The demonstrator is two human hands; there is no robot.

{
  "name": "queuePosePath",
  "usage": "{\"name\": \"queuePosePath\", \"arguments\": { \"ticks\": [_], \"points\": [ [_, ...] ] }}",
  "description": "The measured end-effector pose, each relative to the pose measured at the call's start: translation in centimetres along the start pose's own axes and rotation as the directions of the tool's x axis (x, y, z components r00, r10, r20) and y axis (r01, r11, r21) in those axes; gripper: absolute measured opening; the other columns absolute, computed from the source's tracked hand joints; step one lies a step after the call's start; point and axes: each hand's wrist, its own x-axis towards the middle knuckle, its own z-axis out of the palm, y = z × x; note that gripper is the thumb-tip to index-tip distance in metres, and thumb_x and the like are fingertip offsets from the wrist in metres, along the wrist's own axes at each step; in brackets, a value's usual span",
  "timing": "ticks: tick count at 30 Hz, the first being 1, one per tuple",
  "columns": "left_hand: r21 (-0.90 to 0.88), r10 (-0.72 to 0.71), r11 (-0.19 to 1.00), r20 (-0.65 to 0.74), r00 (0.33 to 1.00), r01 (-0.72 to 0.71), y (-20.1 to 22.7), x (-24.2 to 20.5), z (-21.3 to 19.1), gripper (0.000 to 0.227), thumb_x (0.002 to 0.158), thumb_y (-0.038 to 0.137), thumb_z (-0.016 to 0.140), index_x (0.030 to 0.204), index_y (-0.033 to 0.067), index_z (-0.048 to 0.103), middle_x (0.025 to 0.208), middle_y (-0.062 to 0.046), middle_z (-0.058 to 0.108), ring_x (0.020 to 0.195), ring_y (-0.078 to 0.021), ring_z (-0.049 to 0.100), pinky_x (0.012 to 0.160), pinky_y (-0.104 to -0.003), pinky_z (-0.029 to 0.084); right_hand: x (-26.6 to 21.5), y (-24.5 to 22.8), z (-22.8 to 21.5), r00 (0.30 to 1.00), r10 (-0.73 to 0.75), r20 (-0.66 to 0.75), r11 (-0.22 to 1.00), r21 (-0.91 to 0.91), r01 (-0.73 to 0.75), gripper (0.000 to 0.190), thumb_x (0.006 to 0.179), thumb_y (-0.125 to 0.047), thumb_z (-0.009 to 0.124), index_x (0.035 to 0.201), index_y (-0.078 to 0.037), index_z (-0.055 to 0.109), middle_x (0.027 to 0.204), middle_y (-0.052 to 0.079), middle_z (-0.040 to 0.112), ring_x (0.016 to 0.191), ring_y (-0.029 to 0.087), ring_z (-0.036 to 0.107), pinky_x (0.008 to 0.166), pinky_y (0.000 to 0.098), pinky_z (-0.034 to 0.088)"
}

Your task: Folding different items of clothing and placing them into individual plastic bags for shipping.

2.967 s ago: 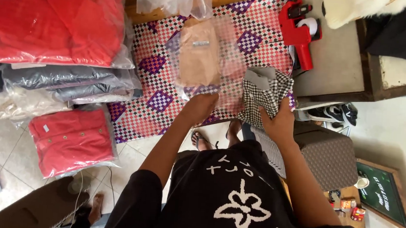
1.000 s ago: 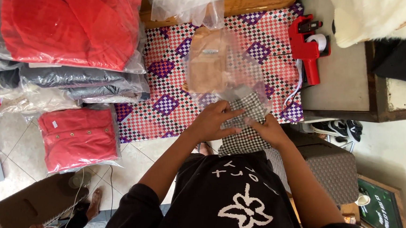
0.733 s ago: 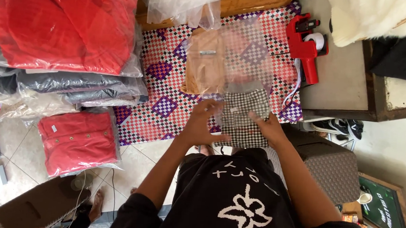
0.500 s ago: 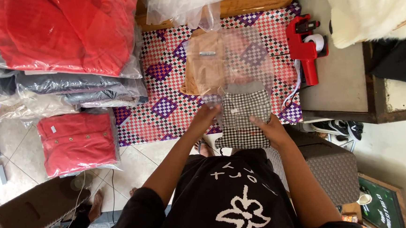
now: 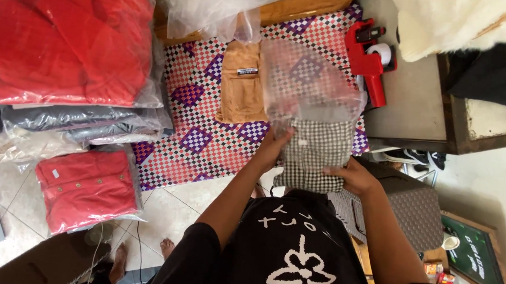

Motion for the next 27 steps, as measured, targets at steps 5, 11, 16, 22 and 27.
{"name": "queuePosePath", "arguments": {
  "ticks": [5, 11, 16, 22, 27],
  "points": [
    [-0.353, -0.069, 0.932, 0.049, 0.996, 0.082, 4.1, 0.0, 2.7, 0.092, 0.096, 0.063, 0.061, 0.161, 0.0069, 0.027, 0.159, -0.019, 0.037, 0.145, -0.0326, 0.038, 0.120, -0.046, 0.034, 1.3, 2.9, -2.1, 0.991, -0.084, 0.101, 0.994, 0.077, 0.076, 0.083, 0.085, 0.008, 0.067, 0.160, -0.011, 0.036, 0.141, 0.021, 0.061, 0.121, 0.040, 0.060, 0.101, 0.0634, 0.047],
    [-0.250, -0.137, 0.958, 0.045, 0.990, 0.144, 6.9, -2.0, 3.8, 0.090, 0.099, 0.051, 0.056, 0.159, -0.0035, 0.019, 0.163, -0.028, 0.015, 0.152, -0.0456, 0.015, 0.119, -0.065, 0.014, 2.2, 3.8, -3.2, 0.984, -0.112, 0.142, 0.952, 0.300, 0.065, 0.071, 0.083, 0.009, 0.065, 0.151, -0.004, 0.048, 0.122, 0.021, 0.070, 0.104, 0.043, 0.068, 0.090, 0.0650, 0.053],
    [-0.410, -0.080, 0.912, -0.104, 0.991, 0.031, -2.9, 4.1, -1.9, 0.034, 0.102, 0.027, 0.063, 0.126, 0.0034, 0.056, 0.118, -0.014, 0.052, 0.109, -0.0304, 0.058, 0.093, -0.052, 0.052, 3.9, 5.5, -4.2, 0.985, -0.119, 0.121, 0.927, 0.370, 0.067, 0.071, 0.083, 0.007, 0.064, 0.151, -0.005, 0.046, 0.118, 0.022, 0.070, 0.100, 0.045, 0.069, 0.088, 0.0677, 0.052],
    [0.209, 0.178, 0.966, -0.112, 0.978, -0.152, -3.3, 2.4, -5.7, 0.032, 0.106, 0.033, 0.060, 0.115, 0.0064, 0.074, 0.082, -0.005, 0.060, 0.077, -0.0168, 0.060, 0.066, -0.033, 0.052, 4.2, 4.4, -2.9, 0.987, -0.129, 0.094, 0.933, 0.350, 0.089, 0.072, 0.087, 0.004, 0.062, 0.155, -0.004, 0.040, 0.119, 0.020, 0.069, 0.104, 0.043, 0.068, 0.092, 0.0642, 0.052],
    [0.085, 0.156, 0.984, 0.030, 0.987, -0.158, -6.1, 3.6, -8.5, 0.017, 0.102, 0.020, 0.065, 0.095, 0.0072, 0.073, 0.077, -0.004, 0.059, 0.075, -0.0158, 0.061, 0.073, -0.033, 0.051, 3.5, 1.6, -1.4, 0.998, -0.047, -0.047, 0.954, 0.293, 0.059, 0.075, 0.091, -0.006, 0.066, 0.158, -0.009, 0.034, 0.123, 0.018, 0.067, 0.105, 0.040, 0.067, 0.094, 0.0613, 0.053]
  ]
}}
